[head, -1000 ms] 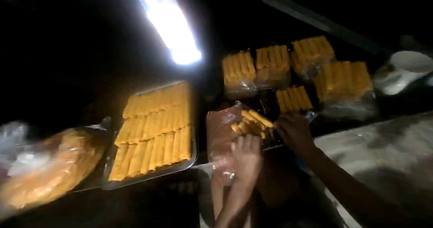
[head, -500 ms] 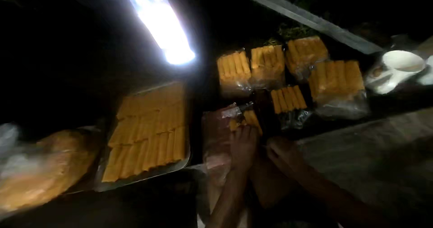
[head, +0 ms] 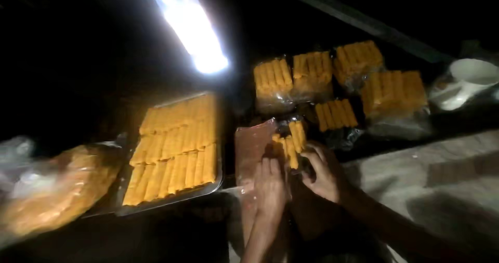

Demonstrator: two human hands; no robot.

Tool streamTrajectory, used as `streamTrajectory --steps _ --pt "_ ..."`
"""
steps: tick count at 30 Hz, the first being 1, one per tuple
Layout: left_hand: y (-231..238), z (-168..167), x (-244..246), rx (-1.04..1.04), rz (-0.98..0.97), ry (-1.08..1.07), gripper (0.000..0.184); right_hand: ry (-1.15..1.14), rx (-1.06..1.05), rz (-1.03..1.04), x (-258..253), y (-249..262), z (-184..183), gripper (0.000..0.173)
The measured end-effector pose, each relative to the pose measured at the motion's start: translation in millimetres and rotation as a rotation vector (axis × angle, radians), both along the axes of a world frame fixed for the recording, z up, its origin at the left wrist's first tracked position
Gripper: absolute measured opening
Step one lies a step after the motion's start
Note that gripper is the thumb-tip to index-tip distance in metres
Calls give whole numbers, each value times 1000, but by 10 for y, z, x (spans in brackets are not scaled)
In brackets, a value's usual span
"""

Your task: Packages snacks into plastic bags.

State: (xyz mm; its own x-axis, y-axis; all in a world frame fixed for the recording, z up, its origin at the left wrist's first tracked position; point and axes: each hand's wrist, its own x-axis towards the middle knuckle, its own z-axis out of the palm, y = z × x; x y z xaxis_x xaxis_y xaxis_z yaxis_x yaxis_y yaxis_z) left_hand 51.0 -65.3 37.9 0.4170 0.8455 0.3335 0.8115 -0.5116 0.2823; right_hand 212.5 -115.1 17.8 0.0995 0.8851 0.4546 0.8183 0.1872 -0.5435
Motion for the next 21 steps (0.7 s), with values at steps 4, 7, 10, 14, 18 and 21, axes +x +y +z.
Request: streamTrajectory --steps 4,7,10,14,18,21 --pt "-82 -123 -74 -100 67 -9 34 -16 -183 157 21 262 29 60" --pt "-93 -150 -89 -151 53 -45 34 -24 -300 170 48 359 123 47" --pt "-113 -115 -91 -177 35 -50 36 -73 -207 102 10 425 120 37" --pt "-116 -95 -89 -122 23 -76 34 -109 -192 23 -51 538 139 32" --pt "-100 -85 -121 -154 37 -94 38 -54 -258 121 36 560 199 37" --pt "-96 -80 -141 -185 37 -116 39 -22 -485 243 107 466 354 79"
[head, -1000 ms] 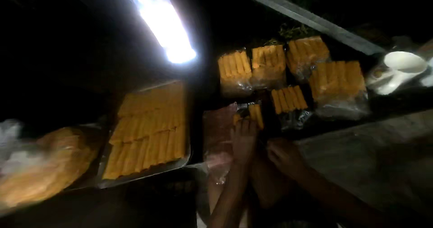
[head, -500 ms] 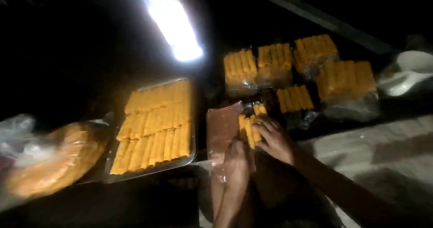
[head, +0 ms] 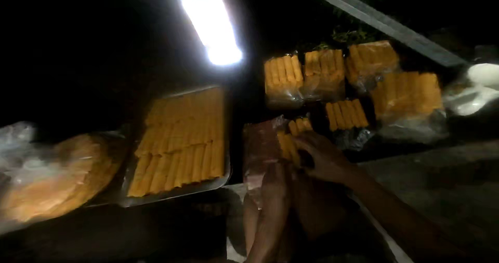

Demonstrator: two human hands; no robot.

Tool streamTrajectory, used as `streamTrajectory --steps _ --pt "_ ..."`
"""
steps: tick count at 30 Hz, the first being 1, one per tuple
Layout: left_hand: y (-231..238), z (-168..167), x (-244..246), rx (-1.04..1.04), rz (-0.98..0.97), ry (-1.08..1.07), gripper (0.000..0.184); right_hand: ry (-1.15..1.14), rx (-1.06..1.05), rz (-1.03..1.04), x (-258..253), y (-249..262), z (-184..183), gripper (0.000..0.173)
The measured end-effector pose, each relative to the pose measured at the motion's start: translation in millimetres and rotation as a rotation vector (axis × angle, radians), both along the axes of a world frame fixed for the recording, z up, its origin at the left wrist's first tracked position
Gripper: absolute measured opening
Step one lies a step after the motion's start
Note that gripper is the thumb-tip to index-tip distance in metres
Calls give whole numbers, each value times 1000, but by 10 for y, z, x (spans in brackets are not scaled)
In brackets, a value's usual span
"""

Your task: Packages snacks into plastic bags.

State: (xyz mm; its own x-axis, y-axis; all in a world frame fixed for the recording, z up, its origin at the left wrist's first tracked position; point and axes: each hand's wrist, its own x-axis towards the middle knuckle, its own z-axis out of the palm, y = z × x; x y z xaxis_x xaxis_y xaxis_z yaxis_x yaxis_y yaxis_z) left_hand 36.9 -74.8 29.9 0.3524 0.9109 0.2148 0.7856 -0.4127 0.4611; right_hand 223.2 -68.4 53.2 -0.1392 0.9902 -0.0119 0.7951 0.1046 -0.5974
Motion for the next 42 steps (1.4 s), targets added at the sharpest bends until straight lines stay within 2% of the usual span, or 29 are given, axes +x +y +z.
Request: streamTrajectory --steps 2,6,9,13,15,19,26,28,31,35,38,42 --pt "18 -31 -3 -24 -19 -16 38 -16 33 -6 -41 -60 -56 87" --pt "-2 17 8 -39 -24 -33 37 -13 135 -101 -124 -41 -179 57" --pt "-4 45 1 -18 -42 -43 36 -62 317 -148 -174 25 -298 34" --pt "1 67 11 14 -32 -34 36 -85 386 -167 -254 106 -319 22" --pt "2 75 0 18 -25 -18 36 -95 378 -157 -267 116 -303 24" --pt "11 10 -55 8 -6 -18 40 -107 310 -93 -261 104 -243 44" --pt "-5 27 -16 -13 -51 -40 35 -102 477 -152 -451 226 -363 27" --pt "0 25 -24 -30 -58 -34 37 -89 469 -173 -475 273 -393 24" --pt "13 5 -45 5 -59 -44 37 -73 485 -195 -482 293 -416 23" --pt "16 -28 -93 20 -49 -57 39 -39 398 -140 -379 192 -324 31" --pt "13 -7 -96 -16 -62 -40 41 -41 384 -133 -358 207 -321 24" --pt "43 -55 -117 49 -58 -34 37 -28 426 -156 -412 267 -343 23"
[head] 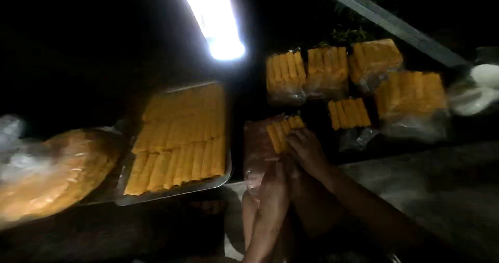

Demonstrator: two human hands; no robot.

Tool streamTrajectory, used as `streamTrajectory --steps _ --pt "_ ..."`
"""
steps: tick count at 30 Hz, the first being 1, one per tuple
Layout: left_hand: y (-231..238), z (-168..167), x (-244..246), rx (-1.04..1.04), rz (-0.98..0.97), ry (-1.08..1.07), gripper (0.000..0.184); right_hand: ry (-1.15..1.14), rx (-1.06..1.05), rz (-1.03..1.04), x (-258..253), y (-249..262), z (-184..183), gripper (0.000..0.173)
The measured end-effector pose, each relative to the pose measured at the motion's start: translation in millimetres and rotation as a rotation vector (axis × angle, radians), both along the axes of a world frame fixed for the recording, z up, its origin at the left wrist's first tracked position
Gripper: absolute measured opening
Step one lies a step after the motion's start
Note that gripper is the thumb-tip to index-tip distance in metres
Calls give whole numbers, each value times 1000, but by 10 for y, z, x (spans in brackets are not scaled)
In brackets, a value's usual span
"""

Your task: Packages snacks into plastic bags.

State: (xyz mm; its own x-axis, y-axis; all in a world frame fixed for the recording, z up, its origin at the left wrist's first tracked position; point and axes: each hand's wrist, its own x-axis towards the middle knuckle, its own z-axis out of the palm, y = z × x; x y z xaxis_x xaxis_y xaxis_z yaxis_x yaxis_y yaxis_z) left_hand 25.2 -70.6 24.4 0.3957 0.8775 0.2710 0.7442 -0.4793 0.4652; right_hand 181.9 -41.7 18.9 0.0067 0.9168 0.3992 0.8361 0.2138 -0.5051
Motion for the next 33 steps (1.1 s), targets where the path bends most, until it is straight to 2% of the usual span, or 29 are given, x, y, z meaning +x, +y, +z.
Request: streamTrajectory --steps 5,8,10,14,15,18,21,24,27,30,32,33 --pt "13 -17 -104 -25 52 58 46 -29 -47 -110 84 -239 115 24" --pt "45 130 -140 -90 53 74 49 -18 -265 -207 184 -436 334 38" --pt "71 306 -135 -17 1 15 41 32 -329 -212 224 -550 557 38" --pt "156 796 -98 124 -150 -158 24 156 -11 -170 361 -789 937 23" --pt "184 916 -66 128 -181 -187 23 193 16 -167 422 -829 1032 21" --pt "318 1170 140 138 -258 -200 19 309 -84 -173 670 -876 1295 20" --pt "497 1330 456 187 -291 -176 15 278 65 -219 923 -858 1357 15" --pt "572 1491 780 177 -354 -210 12 287 178 -257 1140 -875 1432 18" --pt "547 1404 1069 99 -373 -178 14 240 206 -346 1329 -888 1274 17" --pt "511 805 1330 53 -343 -41 21 86 14 -506 1444 -886 835 17" --pt "416 513 1383 -121 -353 100 31 -20 -133 -506 1466 -932 550 23" --pt "369 410 1370 -155 -356 105 34 -40 -158 -491 1458 -966 457 25"
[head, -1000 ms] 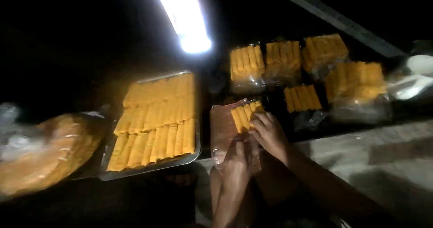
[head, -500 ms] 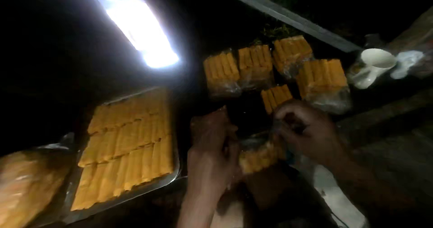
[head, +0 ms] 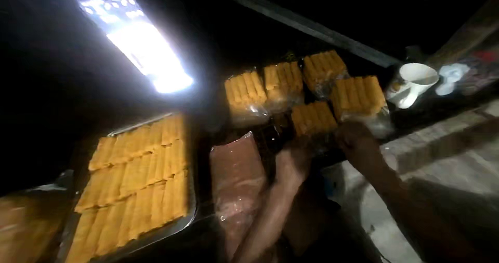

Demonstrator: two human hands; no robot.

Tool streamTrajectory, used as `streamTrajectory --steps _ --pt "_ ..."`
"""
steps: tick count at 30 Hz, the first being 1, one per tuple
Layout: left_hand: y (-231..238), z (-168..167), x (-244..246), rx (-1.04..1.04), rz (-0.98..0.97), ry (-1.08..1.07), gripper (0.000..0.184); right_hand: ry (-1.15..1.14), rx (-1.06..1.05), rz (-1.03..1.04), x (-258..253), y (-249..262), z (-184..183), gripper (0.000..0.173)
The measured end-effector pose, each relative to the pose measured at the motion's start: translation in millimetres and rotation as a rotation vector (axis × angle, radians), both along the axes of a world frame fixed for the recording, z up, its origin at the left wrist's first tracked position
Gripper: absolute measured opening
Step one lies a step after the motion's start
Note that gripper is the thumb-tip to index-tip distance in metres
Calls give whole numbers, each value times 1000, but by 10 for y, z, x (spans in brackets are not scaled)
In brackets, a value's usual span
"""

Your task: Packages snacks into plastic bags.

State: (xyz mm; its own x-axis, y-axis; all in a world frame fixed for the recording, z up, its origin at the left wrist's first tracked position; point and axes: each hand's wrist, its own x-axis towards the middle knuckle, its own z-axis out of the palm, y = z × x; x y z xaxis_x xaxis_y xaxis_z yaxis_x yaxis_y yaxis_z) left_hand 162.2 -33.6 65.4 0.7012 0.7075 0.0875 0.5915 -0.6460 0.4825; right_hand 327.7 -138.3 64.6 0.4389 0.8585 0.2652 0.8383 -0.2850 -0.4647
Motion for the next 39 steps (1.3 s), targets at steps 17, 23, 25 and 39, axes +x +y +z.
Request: streamTrajectory --steps 17,23,25,39 --pt "-840 -76 -2411 -15 566 -415 22 -19 285 705 -1500 33 -539 35" --pt "-1216 -440 -2298 -88 461 -290 18 -210 321 760 -1826 151 -698 14" --pt "-1231 -599 -2177 49 374 -310 20 -177 365 742 -1829 205 -657 12" --pt "-547 -558 -1743 105 400 -99 22 -59 414 638 -1905 300 -504 24"
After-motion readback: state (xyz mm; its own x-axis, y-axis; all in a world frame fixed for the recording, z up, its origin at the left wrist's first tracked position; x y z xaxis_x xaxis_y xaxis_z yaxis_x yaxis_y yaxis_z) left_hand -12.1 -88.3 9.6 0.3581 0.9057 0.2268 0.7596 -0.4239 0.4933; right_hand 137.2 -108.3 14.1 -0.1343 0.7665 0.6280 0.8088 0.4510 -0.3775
